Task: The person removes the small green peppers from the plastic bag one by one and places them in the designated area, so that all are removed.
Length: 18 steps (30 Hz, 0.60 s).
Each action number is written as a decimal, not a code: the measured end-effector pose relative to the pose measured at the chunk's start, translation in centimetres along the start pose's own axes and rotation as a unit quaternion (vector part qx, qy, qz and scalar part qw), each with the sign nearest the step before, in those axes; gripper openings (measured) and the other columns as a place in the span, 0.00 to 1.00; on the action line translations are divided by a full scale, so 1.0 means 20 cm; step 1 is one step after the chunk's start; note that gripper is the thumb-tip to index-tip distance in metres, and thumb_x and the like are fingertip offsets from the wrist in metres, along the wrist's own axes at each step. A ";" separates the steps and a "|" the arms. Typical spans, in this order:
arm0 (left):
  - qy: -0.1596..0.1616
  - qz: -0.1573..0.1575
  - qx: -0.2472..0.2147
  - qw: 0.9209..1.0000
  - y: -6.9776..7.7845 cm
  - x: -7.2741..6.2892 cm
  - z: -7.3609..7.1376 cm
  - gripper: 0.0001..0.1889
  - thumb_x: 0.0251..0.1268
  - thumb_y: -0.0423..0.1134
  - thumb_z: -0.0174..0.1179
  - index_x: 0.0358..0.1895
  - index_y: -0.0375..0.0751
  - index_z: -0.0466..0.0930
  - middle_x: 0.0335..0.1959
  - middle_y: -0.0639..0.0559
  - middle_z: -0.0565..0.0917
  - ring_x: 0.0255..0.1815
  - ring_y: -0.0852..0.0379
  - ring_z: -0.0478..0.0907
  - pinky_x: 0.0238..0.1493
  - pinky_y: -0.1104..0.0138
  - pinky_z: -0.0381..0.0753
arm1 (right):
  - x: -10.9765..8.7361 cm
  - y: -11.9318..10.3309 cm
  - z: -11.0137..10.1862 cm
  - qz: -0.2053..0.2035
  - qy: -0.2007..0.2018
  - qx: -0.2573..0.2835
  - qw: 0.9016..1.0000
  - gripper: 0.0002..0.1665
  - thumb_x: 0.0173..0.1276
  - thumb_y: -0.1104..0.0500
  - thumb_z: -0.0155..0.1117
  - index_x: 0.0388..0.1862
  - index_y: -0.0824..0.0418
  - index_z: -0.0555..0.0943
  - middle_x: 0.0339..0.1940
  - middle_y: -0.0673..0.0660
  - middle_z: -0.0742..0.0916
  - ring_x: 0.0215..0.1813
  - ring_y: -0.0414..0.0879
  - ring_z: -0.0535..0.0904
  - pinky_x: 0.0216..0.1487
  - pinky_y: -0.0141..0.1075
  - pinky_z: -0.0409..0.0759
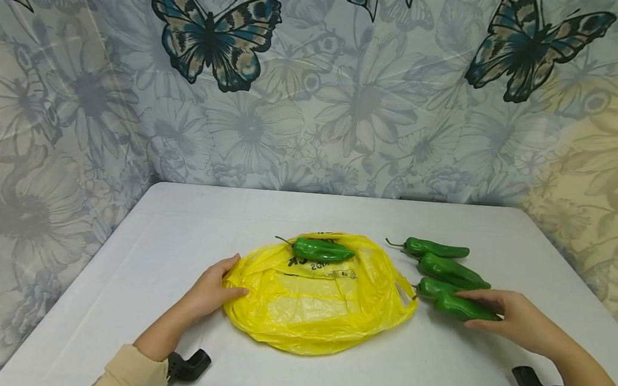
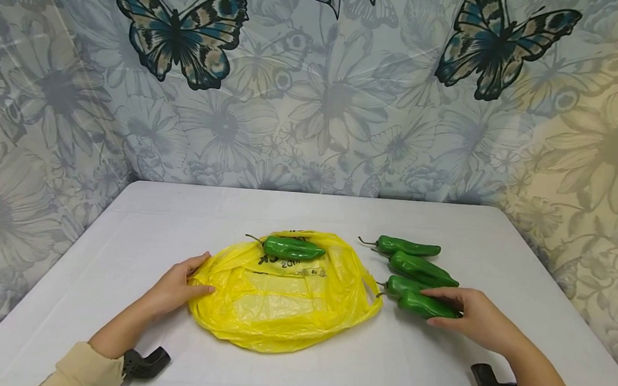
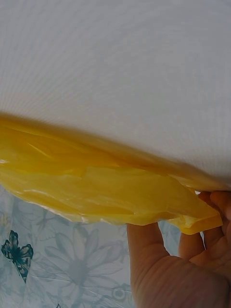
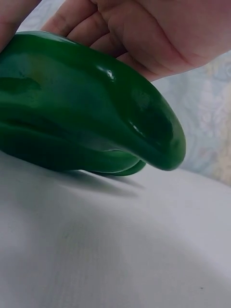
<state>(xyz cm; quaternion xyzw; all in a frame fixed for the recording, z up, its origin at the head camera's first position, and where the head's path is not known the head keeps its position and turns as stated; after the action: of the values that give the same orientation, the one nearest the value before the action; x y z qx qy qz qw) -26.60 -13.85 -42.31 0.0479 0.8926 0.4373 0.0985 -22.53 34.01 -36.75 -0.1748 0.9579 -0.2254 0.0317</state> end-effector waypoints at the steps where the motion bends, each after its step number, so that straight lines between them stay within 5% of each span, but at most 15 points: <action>1: -0.001 0.000 -0.001 1.000 0.00 0.00 0.00 0.40 0.57 0.37 0.63 0.71 0.31 0.53 0.71 0.36 0.58 0.73 0.39 0.52 0.71 0.47 0.53 | 0.00 0.00 0.00 -0.004 0.004 -0.001 1.000 0.28 0.50 0.48 0.73 0.50 0.57 0.82 0.48 0.59 0.86 0.48 0.17 0.69 0.41 0.22 0.78; 10: -0.001 -0.003 -0.002 1.000 -0.01 0.00 0.00 0.40 0.57 0.37 0.63 0.71 0.32 0.53 0.72 0.37 0.58 0.73 0.39 0.52 0.71 0.47 0.53 | -0.03 0.00 0.01 -0.031 -0.007 0.030 0.999 0.25 0.52 0.53 0.72 0.50 0.60 0.82 0.46 0.41 0.85 0.48 0.16 0.69 0.40 0.19 0.76; 18: -0.002 0.000 -0.003 1.000 -0.01 0.00 0.00 0.40 0.57 0.37 0.63 0.71 0.32 0.53 0.72 0.37 0.58 0.73 0.39 0.51 0.71 0.47 0.53 | -0.03 0.03 0.06 -0.027 -0.033 0.023 0.999 0.27 0.53 0.50 0.71 0.50 0.61 0.82 0.46 0.56 0.86 0.47 0.16 0.70 0.39 0.19 0.76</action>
<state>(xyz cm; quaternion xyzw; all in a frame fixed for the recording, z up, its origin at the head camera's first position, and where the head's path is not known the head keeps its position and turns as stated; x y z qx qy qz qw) -26.63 -13.88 -42.52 0.0487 0.8911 0.4400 0.1000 -21.99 34.13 -38.06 -0.2067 0.9461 -0.2418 0.0610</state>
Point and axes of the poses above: each hand's wrist, its own x-axis towards the middle knuckle, its own z-axis out of the palm, y = z × x, the point moved 8 cm from there along x, towards the middle knuckle
